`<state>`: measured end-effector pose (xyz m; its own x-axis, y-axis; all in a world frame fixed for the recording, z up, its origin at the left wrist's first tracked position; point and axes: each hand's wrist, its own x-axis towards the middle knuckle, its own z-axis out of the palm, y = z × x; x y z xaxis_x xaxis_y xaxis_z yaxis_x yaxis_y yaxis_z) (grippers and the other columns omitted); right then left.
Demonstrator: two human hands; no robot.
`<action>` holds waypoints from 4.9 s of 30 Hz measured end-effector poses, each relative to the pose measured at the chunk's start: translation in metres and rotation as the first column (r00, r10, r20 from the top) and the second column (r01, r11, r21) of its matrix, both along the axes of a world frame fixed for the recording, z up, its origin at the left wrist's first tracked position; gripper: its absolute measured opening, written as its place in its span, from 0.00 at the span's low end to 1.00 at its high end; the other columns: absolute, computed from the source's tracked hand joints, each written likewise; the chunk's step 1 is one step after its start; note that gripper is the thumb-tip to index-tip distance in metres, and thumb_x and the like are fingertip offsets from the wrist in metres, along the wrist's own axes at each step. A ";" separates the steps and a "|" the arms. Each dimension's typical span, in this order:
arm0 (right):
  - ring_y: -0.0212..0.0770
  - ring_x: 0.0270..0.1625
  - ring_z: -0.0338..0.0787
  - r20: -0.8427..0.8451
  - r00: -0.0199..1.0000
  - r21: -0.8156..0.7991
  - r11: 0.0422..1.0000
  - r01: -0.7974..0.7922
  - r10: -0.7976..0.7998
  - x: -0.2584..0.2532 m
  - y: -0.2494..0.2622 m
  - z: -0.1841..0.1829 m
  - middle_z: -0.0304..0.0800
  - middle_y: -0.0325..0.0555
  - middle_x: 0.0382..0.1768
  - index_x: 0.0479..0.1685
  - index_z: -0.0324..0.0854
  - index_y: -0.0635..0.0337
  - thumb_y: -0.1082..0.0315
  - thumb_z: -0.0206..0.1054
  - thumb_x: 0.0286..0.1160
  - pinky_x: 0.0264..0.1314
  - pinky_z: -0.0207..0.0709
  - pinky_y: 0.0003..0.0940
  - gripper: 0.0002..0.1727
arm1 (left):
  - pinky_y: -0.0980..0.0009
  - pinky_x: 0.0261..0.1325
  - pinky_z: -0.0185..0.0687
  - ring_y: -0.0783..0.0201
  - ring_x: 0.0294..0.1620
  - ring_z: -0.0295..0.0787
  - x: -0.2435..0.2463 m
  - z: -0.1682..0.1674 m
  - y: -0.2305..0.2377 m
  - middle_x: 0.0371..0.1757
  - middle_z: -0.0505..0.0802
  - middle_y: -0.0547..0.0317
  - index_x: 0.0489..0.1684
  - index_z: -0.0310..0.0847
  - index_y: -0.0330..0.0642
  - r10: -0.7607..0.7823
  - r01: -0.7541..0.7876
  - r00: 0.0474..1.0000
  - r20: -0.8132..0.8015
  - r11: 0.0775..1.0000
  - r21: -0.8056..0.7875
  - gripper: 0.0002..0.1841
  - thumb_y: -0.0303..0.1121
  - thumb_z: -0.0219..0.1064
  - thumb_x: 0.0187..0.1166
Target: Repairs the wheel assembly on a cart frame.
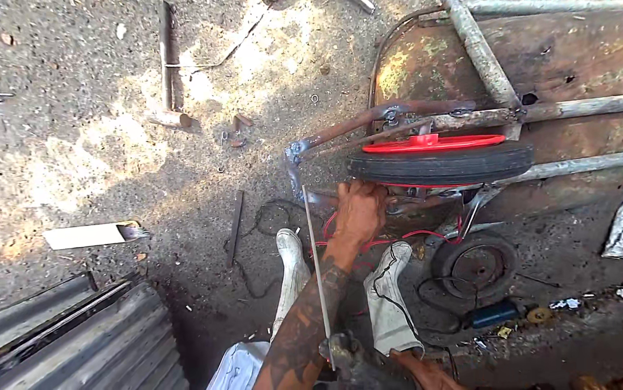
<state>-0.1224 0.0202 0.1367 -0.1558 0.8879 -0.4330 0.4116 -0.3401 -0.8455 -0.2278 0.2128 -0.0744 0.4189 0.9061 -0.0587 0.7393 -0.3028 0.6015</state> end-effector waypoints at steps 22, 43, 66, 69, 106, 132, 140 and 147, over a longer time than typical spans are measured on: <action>0.44 0.49 0.93 0.048 0.999 -0.008 1.000 0.009 -0.009 -0.015 0.005 -0.004 0.93 0.62 0.47 0.65 0.83 0.73 0.56 0.73 0.77 0.59 0.85 0.35 0.28 | 0.51 0.56 0.71 0.53 0.48 0.88 0.000 -0.001 -0.001 0.38 0.93 0.58 0.32 0.91 0.46 -0.006 0.006 1.000 0.005 0.999 0.039 0.16 0.45 0.65 0.84; 0.45 0.46 0.93 0.119 0.993 -0.039 0.999 -0.013 0.018 -0.021 0.007 -0.008 0.94 0.59 0.45 0.66 0.85 0.68 0.53 0.73 0.77 0.55 0.84 0.39 0.28 | 0.51 0.56 0.72 0.54 0.50 0.88 0.000 -0.001 -0.001 0.40 0.94 0.58 0.33 0.92 0.47 -0.004 0.004 1.000 0.005 0.999 0.035 0.15 0.45 0.65 0.84; 0.45 0.49 0.93 0.074 0.997 -0.022 1.000 0.014 -0.012 -0.026 0.005 -0.007 0.94 0.62 0.47 0.66 0.83 0.72 0.55 0.73 0.77 0.58 0.85 0.37 0.29 | 0.48 0.59 0.74 0.52 0.50 0.89 0.000 0.000 -0.001 0.41 0.95 0.57 0.33 0.92 0.45 0.003 -0.003 1.000 0.021 1.000 0.020 0.13 0.42 0.67 0.82; 0.45 0.48 0.93 0.092 0.996 -0.015 1.000 0.013 -0.011 -0.026 0.004 -0.009 0.94 0.62 0.46 0.66 0.84 0.71 0.54 0.73 0.77 0.57 0.85 0.37 0.29 | 0.49 0.59 0.73 0.53 0.49 0.89 0.000 0.000 0.000 0.40 0.95 0.58 0.32 0.91 0.46 -0.004 0.004 1.000 -0.004 1.000 0.023 0.15 0.44 0.65 0.83; 0.44 0.48 0.94 0.109 0.994 -0.021 1.000 0.019 -0.017 -0.029 0.006 -0.011 0.94 0.61 0.47 0.65 0.84 0.70 0.53 0.73 0.77 0.57 0.85 0.38 0.29 | 0.49 0.58 0.74 0.54 0.49 0.90 0.000 0.002 0.000 0.39 0.95 0.57 0.33 0.92 0.46 -0.005 0.005 1.000 0.010 0.999 0.033 0.13 0.43 0.68 0.82; 0.46 0.54 0.94 0.006 1.000 -0.024 0.999 0.023 -0.023 -0.026 0.006 -0.003 0.93 0.63 0.51 0.65 0.83 0.72 0.55 0.72 0.77 0.62 0.85 0.40 0.28 | 0.46 0.61 0.74 0.51 0.52 0.89 0.001 0.004 -0.001 0.44 0.96 0.57 0.38 0.94 0.47 -0.002 0.002 1.000 -0.002 1.000 -0.026 0.11 0.42 0.68 0.81; 0.44 0.50 0.93 -0.051 0.998 0.022 0.999 0.038 -0.037 -0.027 0.011 0.004 0.93 0.60 0.49 0.66 0.84 0.71 0.56 0.72 0.78 0.58 0.86 0.37 0.27 | 0.49 0.61 0.75 0.53 0.50 0.89 0.000 -0.004 -0.004 0.42 0.94 0.57 0.39 0.93 0.46 0.000 -0.004 0.999 0.047 0.996 0.094 0.16 0.46 0.65 0.85; 0.42 0.48 0.93 -0.090 0.992 0.071 0.993 0.094 -0.087 -0.027 0.014 0.012 0.94 0.58 0.46 0.65 0.85 0.69 0.56 0.73 0.76 0.55 0.86 0.35 0.27 | 0.47 0.75 0.64 0.54 0.65 0.84 0.006 0.002 -0.042 0.56 0.93 0.56 0.48 0.94 0.55 0.259 -0.313 0.938 0.230 0.918 0.244 0.09 0.42 0.69 0.81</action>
